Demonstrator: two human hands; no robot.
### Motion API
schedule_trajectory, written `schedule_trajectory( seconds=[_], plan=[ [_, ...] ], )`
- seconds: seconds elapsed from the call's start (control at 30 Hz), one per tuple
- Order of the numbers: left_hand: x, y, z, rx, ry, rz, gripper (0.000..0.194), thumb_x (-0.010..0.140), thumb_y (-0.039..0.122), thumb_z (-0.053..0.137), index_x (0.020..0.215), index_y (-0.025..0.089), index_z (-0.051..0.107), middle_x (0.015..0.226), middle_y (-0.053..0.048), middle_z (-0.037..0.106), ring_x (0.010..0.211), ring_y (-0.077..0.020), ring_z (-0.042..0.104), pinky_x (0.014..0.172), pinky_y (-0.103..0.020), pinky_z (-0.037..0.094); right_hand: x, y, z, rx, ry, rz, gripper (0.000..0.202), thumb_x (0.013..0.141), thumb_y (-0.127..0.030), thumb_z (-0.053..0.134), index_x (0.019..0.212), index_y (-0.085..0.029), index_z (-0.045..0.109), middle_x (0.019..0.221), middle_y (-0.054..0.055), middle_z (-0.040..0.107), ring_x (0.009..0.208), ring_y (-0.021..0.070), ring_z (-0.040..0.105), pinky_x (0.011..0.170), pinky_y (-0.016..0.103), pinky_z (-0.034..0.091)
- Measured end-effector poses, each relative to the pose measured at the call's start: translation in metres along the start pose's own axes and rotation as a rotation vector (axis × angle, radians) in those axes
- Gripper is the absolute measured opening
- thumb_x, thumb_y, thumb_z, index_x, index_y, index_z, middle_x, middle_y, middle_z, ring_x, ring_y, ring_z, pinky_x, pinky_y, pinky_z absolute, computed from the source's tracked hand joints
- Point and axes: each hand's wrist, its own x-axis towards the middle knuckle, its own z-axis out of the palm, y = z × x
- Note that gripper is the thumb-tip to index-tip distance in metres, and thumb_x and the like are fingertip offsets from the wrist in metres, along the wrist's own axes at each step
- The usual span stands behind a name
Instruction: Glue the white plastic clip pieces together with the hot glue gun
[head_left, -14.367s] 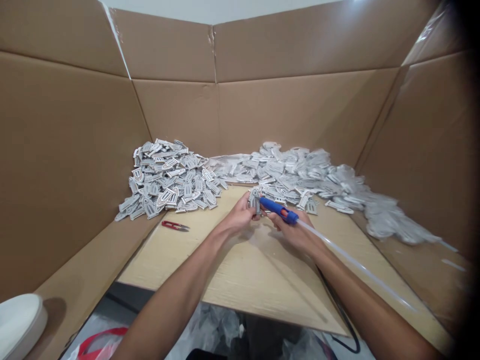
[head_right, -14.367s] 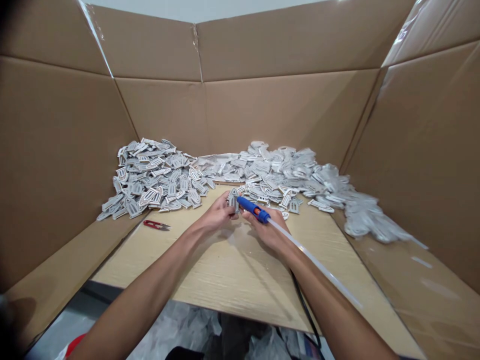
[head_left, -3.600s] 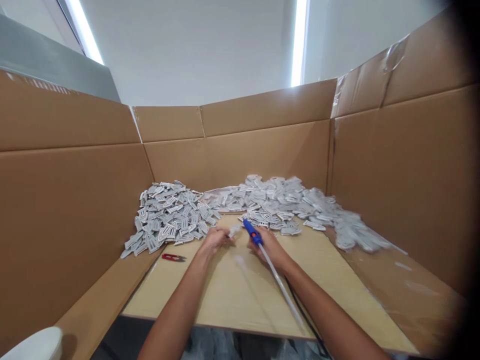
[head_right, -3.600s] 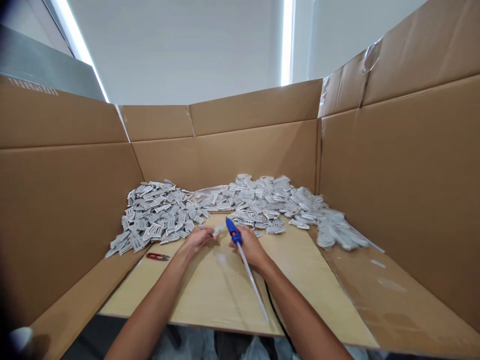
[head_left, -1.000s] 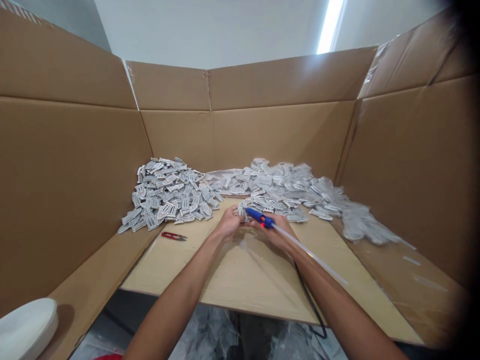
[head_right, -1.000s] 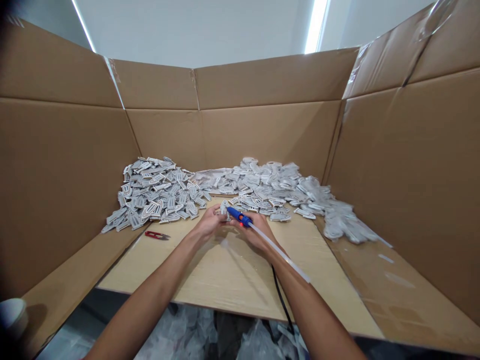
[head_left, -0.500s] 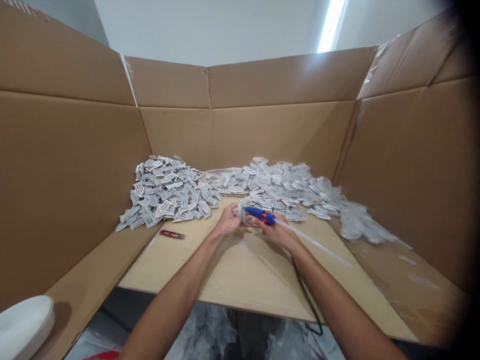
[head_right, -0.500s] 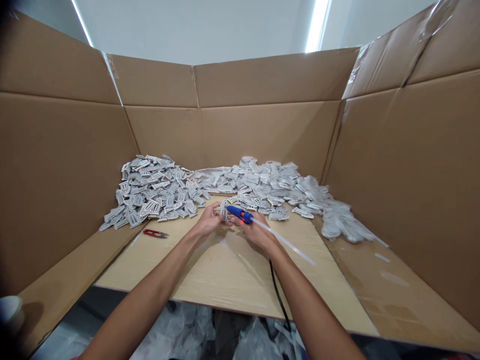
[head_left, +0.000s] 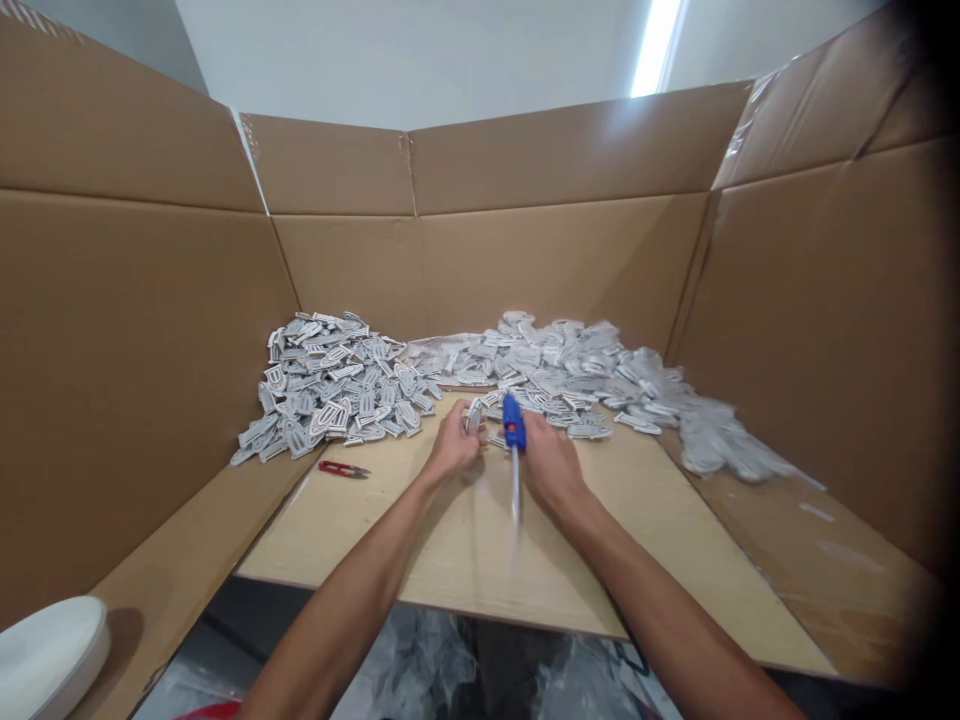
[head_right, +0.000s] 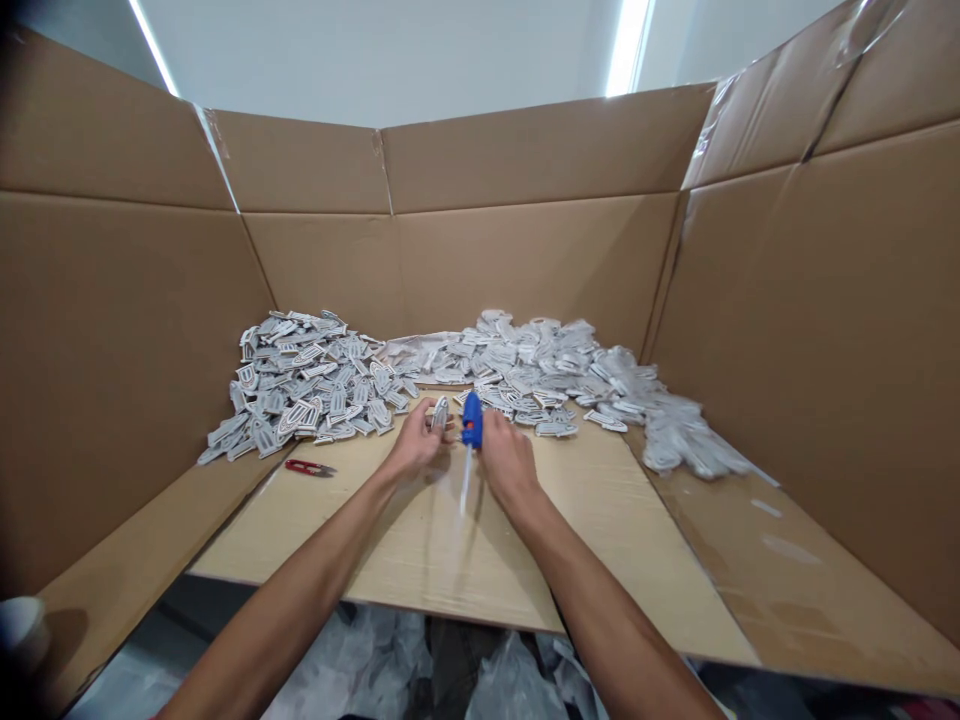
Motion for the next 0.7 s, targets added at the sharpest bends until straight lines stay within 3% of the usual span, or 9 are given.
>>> schedule_trajectory(
  seconds=[0.07,0.13,0.23,0.37,0.57,0.7],
  plan=[
    [0.004,-0.004,-0.006,-0.025,0.029,-0.055,0.035,0.077,0.019,0.073,0.102,0.024,0.050,0.085,0.000,0.067,0.068,-0.0112,0.065,0.061,-0.020,0.049,0.000,0.003,-0.003,-0.018,0.128,0.032,0.017,0.095,-0.024,0.051,0.105,-0.016,0.063,0.106,0.015,0.069,0.085,0.0243,0.062,0.072,0.031,0.040],
    [0.008,-0.005,-0.013,-0.003,0.037,-0.085,0.032,0.078,0.021,0.072,0.099,0.023,0.048,0.079,0.001,0.067,0.063,-0.0108,0.063,0.059,-0.020,0.047,0.000,0.007,-0.006,0.077,0.167,0.006,0.019,0.097,-0.033,0.052,0.097,-0.018,0.064,0.099,0.011,0.068,0.082,0.0227,0.060,0.072,0.031,0.040],
    [0.013,-0.001,-0.021,0.136,0.059,-0.011,0.022,0.075,0.025,0.073,0.084,0.020,0.054,0.068,0.001,0.063,0.056,-0.0105,0.056,0.054,-0.020,0.040,0.002,0.011,-0.007,0.277,0.115,0.003,0.030,0.094,-0.046,0.056,0.081,-0.021,0.065,0.084,0.005,0.065,0.077,0.0201,0.058,0.071,0.029,0.041],
    [0.014,0.009,-0.019,0.210,0.060,0.074,0.023,0.072,0.030,0.075,0.064,0.017,0.057,0.058,0.002,0.054,0.053,-0.0102,0.048,0.053,-0.023,0.035,0.005,0.012,-0.005,0.445,0.026,0.142,0.040,0.086,-0.059,0.062,0.072,-0.021,0.065,0.068,0.001,0.063,0.066,0.0180,0.055,0.062,0.028,0.040],
    [0.008,0.018,-0.010,0.100,-0.038,-0.003,0.023,0.070,0.036,0.074,0.067,0.018,0.060,0.056,0.001,0.058,0.049,-0.0116,0.051,0.052,-0.024,0.038,0.004,0.013,-0.007,0.522,-0.130,0.154,0.051,0.088,-0.066,0.053,0.069,-0.021,0.066,0.062,0.000,0.062,0.060,0.0164,0.056,0.058,0.027,0.039],
    [0.007,0.020,-0.009,0.091,-0.073,-0.003,0.019,0.070,0.034,0.071,0.068,0.016,0.064,0.058,0.001,0.060,0.049,-0.0110,0.051,0.052,-0.023,0.038,0.004,0.013,-0.007,0.551,-0.164,0.169,0.051,0.088,-0.066,0.054,0.069,-0.021,0.065,0.062,0.000,0.063,0.059,0.0154,0.057,0.058,0.027,0.040]
  ],
)
